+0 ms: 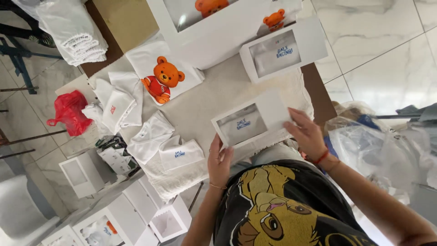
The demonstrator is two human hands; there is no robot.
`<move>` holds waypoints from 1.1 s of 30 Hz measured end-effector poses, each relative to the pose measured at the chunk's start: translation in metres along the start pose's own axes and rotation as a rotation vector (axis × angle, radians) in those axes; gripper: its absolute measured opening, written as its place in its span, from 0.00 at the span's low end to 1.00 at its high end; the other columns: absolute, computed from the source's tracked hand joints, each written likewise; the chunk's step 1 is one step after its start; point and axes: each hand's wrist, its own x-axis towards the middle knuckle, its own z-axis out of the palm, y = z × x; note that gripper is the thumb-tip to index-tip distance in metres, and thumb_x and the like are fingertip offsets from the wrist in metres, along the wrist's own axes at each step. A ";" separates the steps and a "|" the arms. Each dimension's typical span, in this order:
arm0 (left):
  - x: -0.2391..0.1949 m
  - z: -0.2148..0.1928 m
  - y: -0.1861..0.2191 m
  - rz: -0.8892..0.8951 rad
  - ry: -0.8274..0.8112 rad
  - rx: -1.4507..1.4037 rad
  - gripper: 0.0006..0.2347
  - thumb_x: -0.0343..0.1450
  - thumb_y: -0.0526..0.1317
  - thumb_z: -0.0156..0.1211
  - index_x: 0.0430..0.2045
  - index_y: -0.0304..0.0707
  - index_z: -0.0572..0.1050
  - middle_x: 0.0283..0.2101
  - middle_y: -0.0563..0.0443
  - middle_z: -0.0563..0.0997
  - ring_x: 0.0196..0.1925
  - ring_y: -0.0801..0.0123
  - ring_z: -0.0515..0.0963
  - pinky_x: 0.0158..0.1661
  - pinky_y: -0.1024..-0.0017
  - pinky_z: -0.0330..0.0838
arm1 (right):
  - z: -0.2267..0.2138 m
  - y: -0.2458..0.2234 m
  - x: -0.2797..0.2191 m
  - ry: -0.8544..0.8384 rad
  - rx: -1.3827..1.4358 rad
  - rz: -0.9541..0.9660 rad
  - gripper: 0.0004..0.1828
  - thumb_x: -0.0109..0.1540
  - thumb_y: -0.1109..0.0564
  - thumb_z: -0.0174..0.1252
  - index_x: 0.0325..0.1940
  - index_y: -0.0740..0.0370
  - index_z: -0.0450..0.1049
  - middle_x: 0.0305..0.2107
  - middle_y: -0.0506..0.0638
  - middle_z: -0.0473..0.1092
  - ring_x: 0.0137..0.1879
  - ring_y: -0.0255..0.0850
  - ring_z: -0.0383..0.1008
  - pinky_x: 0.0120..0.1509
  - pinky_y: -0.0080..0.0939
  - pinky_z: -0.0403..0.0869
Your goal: The person folds white baby onesies and socks, then places them into white boxes with clear windows. The person repeats this process multiple times, handling the items one at a time and arranging them neatly inside the boxes.
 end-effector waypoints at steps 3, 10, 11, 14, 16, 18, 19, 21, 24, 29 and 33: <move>0.016 0.023 0.064 0.204 -0.127 0.019 0.23 0.66 0.40 0.50 0.55 0.38 0.55 0.58 0.44 0.57 0.58 0.58 0.61 0.51 0.62 0.61 | -0.027 -0.042 0.010 0.332 -0.092 -0.244 0.16 0.61 0.60 0.48 0.53 0.66 0.66 0.35 0.58 0.68 0.45 0.44 0.68 0.45 0.42 0.69; 0.108 0.090 0.097 0.327 -0.044 0.159 0.20 0.69 0.47 0.32 0.53 0.34 0.55 0.58 0.43 0.59 0.59 0.64 0.61 0.53 0.70 0.59 | -0.058 -0.054 0.099 0.522 -0.174 -0.393 0.15 0.65 0.55 0.44 0.53 0.65 0.66 0.38 0.50 0.67 0.39 0.34 0.61 0.37 0.33 0.68; 0.118 0.093 0.089 0.263 -0.051 0.333 0.22 0.68 0.50 0.30 0.51 0.34 0.59 0.56 0.44 0.62 0.55 0.60 0.65 0.50 0.62 0.57 | -0.056 -0.049 0.104 0.512 -0.235 -0.252 0.17 0.64 0.51 0.41 0.51 0.61 0.65 0.34 0.47 0.65 0.36 0.34 0.59 0.35 0.33 0.65; 0.128 0.090 0.069 0.189 -0.081 0.531 0.25 0.66 0.53 0.29 0.49 0.36 0.63 0.54 0.47 0.65 0.55 0.61 0.65 0.49 0.57 0.55 | -0.060 -0.031 0.112 0.475 -0.398 -0.200 0.18 0.64 0.50 0.37 0.52 0.61 0.62 0.37 0.53 0.63 0.40 0.44 0.60 0.39 0.41 0.61; 0.123 0.074 0.056 0.151 -0.082 0.566 0.25 0.65 0.54 0.30 0.48 0.38 0.64 0.54 0.48 0.65 0.58 0.65 0.60 0.52 0.61 0.55 | -0.055 -0.016 0.106 0.415 -0.483 -0.285 0.18 0.65 0.52 0.37 0.54 0.65 0.60 0.44 0.62 0.64 0.47 0.53 0.63 0.45 0.48 0.61; 0.120 0.056 0.044 0.174 -0.185 0.267 0.28 0.66 0.54 0.29 0.56 0.32 0.46 0.59 0.36 0.53 0.62 0.53 0.50 0.58 0.63 0.42 | -0.048 -0.001 0.097 0.524 -0.237 -0.471 0.19 0.70 0.61 0.40 0.63 0.63 0.44 0.59 0.58 0.45 0.66 0.47 0.42 0.68 0.48 0.52; 0.106 0.034 0.054 0.162 -0.133 0.256 0.28 0.66 0.54 0.29 0.56 0.32 0.46 0.59 0.36 0.53 0.62 0.53 0.50 0.58 0.63 0.42 | -0.018 -0.034 0.083 0.472 -0.230 -0.487 0.19 0.70 0.61 0.40 0.63 0.63 0.44 0.59 0.58 0.45 0.66 0.47 0.42 0.68 0.48 0.52; 0.077 -0.010 0.076 -0.054 -0.199 0.107 0.29 0.63 0.54 0.36 0.56 0.41 0.47 0.61 0.46 0.52 0.63 0.61 0.51 0.56 0.62 0.50 | 0.041 -0.098 0.050 0.525 -0.490 -0.856 0.14 0.69 0.63 0.37 0.59 0.69 0.52 0.51 0.63 0.53 0.58 0.53 0.55 0.55 0.50 0.64; 0.059 -0.063 0.020 0.007 0.113 0.094 0.19 0.64 0.45 0.43 0.50 0.46 0.60 0.54 0.49 0.64 0.55 0.62 0.65 0.48 0.67 0.61 | 0.107 -0.091 0.038 0.280 -0.450 -1.039 0.12 0.67 0.65 0.37 0.54 0.72 0.56 0.51 0.63 0.57 0.55 0.52 0.61 0.48 0.47 0.71; 0.019 -0.167 -0.043 0.034 0.526 -0.069 0.13 0.64 0.37 0.47 0.43 0.44 0.67 0.46 0.54 0.71 0.47 0.66 0.72 0.45 0.69 0.65 | 0.238 -0.094 0.009 -0.418 -0.238 -0.746 0.15 0.62 0.63 0.40 0.53 0.70 0.56 0.44 0.60 0.63 0.43 0.45 0.70 0.42 0.36 0.73; -0.007 -0.248 -0.041 -0.088 0.742 -0.202 0.13 0.64 0.35 0.48 0.43 0.40 0.65 0.47 0.52 0.71 0.50 0.66 0.71 0.43 0.73 0.71 | 0.320 -0.113 -0.003 -0.928 -0.226 -0.791 0.24 0.62 0.54 0.40 0.61 0.62 0.47 0.36 0.53 0.71 0.38 0.39 0.74 0.39 0.34 0.74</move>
